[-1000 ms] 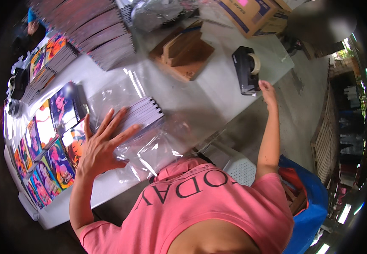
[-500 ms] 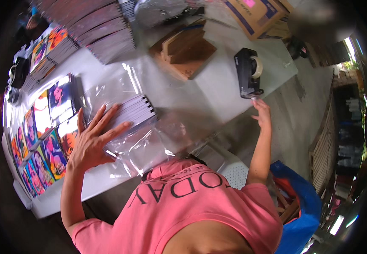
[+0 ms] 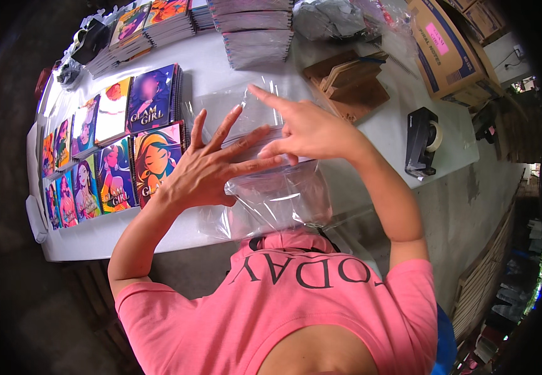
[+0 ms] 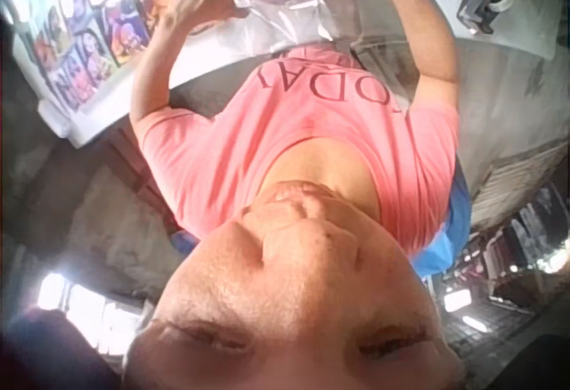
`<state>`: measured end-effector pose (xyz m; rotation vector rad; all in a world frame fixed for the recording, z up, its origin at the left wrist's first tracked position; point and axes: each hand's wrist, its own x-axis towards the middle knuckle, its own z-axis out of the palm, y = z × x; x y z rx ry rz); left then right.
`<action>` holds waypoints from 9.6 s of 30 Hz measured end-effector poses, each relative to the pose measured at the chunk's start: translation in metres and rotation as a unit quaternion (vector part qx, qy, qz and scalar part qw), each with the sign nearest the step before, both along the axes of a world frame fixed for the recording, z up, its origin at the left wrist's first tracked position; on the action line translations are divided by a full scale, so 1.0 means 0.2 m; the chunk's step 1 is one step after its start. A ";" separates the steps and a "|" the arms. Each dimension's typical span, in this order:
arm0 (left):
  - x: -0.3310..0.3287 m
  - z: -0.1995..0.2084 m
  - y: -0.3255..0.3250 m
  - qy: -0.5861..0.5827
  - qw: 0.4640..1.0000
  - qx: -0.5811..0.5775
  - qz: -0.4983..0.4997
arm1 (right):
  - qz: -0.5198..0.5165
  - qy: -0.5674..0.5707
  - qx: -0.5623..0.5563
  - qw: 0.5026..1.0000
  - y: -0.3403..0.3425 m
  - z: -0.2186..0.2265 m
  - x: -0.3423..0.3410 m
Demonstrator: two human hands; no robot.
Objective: The person is packaging stacks of spiral notebooks into clear plastic bags and sealing them with adhesive tape.
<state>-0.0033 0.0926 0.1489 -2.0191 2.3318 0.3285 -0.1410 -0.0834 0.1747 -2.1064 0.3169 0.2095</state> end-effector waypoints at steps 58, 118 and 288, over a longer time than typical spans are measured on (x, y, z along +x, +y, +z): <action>0.04 -0.05 0.02 0.040 0.997 -0.068 -0.009 | -0.050 0.087 -0.008 0.995 0.02 -0.03 0.04; 0.08 -0.19 -0.10 0.473 0.798 -0.238 0.290 | -0.156 -0.008 0.170 0.973 -0.08 -0.29 0.06; -1.41 -0.12 -1.22 0.828 0.527 -0.049 0.186 | -0.532 -0.346 0.278 0.721 -1.43 -0.50 -2.57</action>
